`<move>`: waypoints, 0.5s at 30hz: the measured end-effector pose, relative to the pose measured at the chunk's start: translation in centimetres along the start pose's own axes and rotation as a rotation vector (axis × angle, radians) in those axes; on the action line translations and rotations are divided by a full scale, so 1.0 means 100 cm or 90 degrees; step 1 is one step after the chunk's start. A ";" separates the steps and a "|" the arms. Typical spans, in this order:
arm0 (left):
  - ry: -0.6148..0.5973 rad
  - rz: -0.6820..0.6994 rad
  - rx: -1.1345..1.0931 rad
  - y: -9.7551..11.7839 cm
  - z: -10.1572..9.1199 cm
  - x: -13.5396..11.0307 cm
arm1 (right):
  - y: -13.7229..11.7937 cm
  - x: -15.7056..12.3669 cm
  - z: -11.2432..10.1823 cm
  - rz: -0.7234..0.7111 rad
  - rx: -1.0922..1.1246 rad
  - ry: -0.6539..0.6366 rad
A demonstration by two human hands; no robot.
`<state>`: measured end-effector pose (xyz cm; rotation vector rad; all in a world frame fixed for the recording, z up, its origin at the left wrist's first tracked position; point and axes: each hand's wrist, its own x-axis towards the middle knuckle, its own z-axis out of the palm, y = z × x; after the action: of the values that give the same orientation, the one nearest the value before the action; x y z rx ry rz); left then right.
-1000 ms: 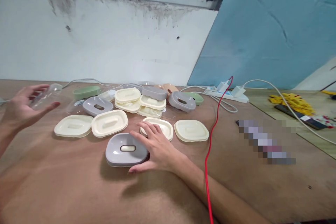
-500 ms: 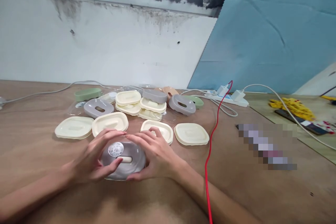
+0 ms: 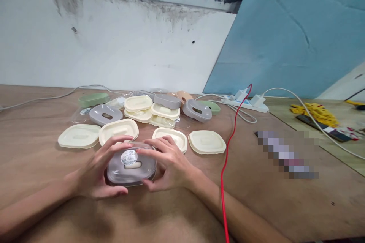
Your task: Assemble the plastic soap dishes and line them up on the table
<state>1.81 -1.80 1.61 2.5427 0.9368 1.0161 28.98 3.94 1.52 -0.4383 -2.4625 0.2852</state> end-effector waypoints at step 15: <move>-0.034 -0.018 -0.030 -0.021 0.002 -0.010 | 0.000 -0.001 0.001 0.024 0.035 -0.067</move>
<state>0.36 -0.80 0.03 2.4979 0.9204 0.9474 29.03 3.92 1.33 -0.4564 -2.5437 0.4004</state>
